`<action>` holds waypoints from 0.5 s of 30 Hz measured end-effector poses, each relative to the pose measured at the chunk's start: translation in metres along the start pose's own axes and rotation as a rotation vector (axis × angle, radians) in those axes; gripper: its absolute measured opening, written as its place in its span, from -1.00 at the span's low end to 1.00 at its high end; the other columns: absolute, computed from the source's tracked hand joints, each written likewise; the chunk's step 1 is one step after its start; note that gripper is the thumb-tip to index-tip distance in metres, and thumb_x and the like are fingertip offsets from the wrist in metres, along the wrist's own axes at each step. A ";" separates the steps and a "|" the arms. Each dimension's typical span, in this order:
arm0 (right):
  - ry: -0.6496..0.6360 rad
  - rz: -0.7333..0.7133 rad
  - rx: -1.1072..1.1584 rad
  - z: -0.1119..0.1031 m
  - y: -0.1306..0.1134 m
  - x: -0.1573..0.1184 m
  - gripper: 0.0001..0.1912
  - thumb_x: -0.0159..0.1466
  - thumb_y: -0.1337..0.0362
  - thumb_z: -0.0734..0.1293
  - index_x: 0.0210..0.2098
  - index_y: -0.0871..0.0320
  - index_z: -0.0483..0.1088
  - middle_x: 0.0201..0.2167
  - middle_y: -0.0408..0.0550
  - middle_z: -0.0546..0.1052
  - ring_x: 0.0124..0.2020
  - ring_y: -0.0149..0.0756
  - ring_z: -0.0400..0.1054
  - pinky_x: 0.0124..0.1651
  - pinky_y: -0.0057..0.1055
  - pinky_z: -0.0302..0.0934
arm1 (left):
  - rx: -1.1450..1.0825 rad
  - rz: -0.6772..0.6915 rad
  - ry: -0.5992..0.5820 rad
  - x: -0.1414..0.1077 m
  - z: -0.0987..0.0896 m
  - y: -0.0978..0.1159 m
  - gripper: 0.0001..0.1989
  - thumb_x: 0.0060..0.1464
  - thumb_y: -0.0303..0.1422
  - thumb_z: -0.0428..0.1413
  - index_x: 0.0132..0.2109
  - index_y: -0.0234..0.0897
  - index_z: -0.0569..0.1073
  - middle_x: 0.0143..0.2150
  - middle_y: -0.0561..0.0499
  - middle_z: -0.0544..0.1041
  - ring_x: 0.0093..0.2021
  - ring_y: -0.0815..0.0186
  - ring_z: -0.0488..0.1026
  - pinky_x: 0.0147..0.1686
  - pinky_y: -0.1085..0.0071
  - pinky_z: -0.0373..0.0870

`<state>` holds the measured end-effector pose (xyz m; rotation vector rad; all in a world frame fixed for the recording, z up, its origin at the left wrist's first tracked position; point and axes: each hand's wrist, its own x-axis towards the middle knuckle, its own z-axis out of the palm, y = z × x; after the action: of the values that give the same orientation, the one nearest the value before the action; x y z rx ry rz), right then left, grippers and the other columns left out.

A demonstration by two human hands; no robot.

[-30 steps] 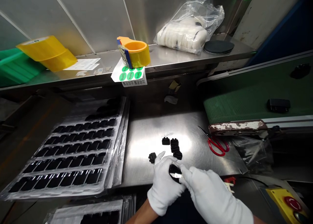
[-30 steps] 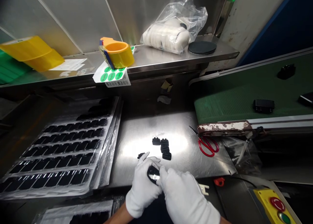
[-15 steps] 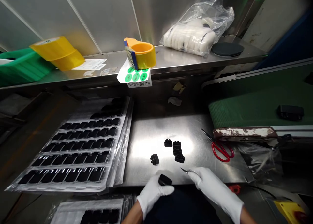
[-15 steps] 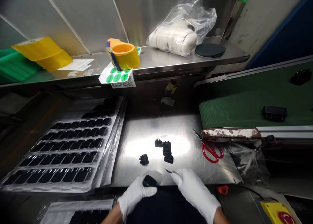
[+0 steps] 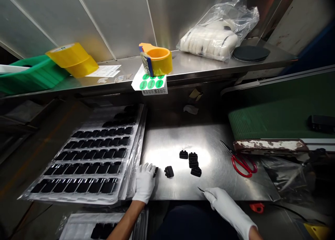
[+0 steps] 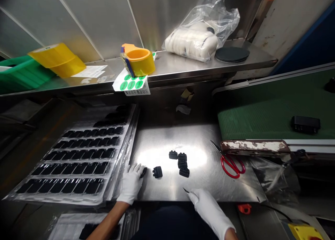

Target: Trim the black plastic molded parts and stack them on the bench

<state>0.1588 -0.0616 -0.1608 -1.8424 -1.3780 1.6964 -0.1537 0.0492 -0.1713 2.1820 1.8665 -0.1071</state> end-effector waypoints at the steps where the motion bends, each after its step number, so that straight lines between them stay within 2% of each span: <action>1: 0.011 -0.004 -0.006 -0.001 0.001 0.002 -0.63 0.33 0.07 0.08 -0.51 0.13 0.22 -0.62 -0.22 0.20 -0.52 -0.35 0.10 -0.33 -0.32 -0.01 | 0.054 0.019 0.004 0.000 0.007 0.002 -0.49 0.08 -0.61 -0.03 0.17 -0.31 0.42 0.27 -0.19 0.35 0.36 0.00 0.10 0.37 -0.07 -0.23; 4: 0.004 -0.004 -0.002 0.000 0.003 0.005 -0.62 0.33 0.07 0.08 -0.54 0.11 0.16 -0.62 -0.22 0.19 -0.52 -0.36 0.09 -0.33 -0.33 -0.01 | 0.160 0.039 -0.017 -0.005 0.029 0.010 -0.45 0.16 -0.65 -0.19 0.26 -0.41 0.32 0.35 -0.22 0.22 0.40 -0.02 0.01 0.38 -0.13 -0.27; 6: -0.020 0.006 0.012 0.004 0.004 0.005 -0.62 0.33 0.06 0.07 -0.53 0.11 0.15 -0.62 -0.22 0.19 -0.54 -0.36 0.09 -0.34 -0.33 0.00 | 0.190 0.063 -0.049 -0.010 0.039 0.018 -0.40 0.14 -0.70 -0.26 0.29 -0.43 0.26 0.38 -0.20 0.16 0.42 0.03 -0.03 0.39 -0.11 -0.29; 8: -0.037 0.026 0.022 0.007 0.005 0.005 -0.63 0.33 0.07 0.06 -0.53 0.10 0.14 -0.63 -0.22 0.20 -0.56 -0.36 0.09 -0.36 -0.33 0.00 | 0.195 0.102 -0.079 -0.016 0.039 0.024 -0.35 0.07 -0.70 -0.17 0.31 -0.42 0.22 0.40 -0.18 0.12 0.43 0.04 -0.07 0.39 -0.12 -0.34; 10: -0.038 0.040 0.030 0.010 0.007 0.005 -0.63 0.33 0.09 0.05 -0.55 0.09 0.12 -0.65 -0.21 0.22 -0.57 -0.35 0.10 -0.36 -0.32 0.00 | 0.176 0.122 -0.095 -0.019 0.028 0.030 -0.24 -0.08 -0.60 0.02 0.34 -0.43 0.17 0.41 -0.24 0.09 0.43 -0.05 -0.10 0.38 -0.17 -0.36; 12: -0.022 0.039 0.044 0.011 0.009 0.006 -0.63 0.34 0.10 0.05 -0.55 0.09 0.11 -0.65 -0.20 0.23 -0.55 -0.34 0.13 -0.34 -0.31 0.02 | 0.139 0.107 -0.091 -0.016 0.009 0.038 -0.12 -0.22 -0.51 0.13 0.33 -0.48 0.17 0.39 -0.34 0.11 0.41 -0.17 -0.07 0.36 -0.21 -0.28; 13: -0.016 0.035 0.054 0.011 0.009 0.007 -0.64 0.34 0.10 0.05 -0.55 0.09 0.13 -0.64 -0.19 0.24 -0.54 -0.33 0.14 -0.33 -0.31 0.03 | 0.114 0.100 -0.086 -0.012 -0.001 0.043 -0.13 -0.23 -0.47 0.15 0.32 -0.48 0.19 0.37 -0.37 0.15 0.39 -0.19 -0.03 0.35 -0.20 -0.21; 15: -0.015 0.029 0.077 0.010 0.009 0.008 -0.65 0.33 0.11 0.06 -0.53 0.10 0.18 -0.64 -0.19 0.26 -0.53 -0.33 0.16 -0.31 -0.31 0.05 | 0.056 0.118 -0.081 0.004 -0.017 0.059 -0.22 -0.12 -0.41 0.13 0.30 -0.41 0.22 0.33 -0.31 0.23 0.36 -0.12 0.07 0.34 -0.09 -0.07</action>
<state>0.1530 -0.0640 -0.1747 -1.8198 -1.2787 1.7557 -0.0972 0.0497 -0.1467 2.2834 1.7080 -0.2236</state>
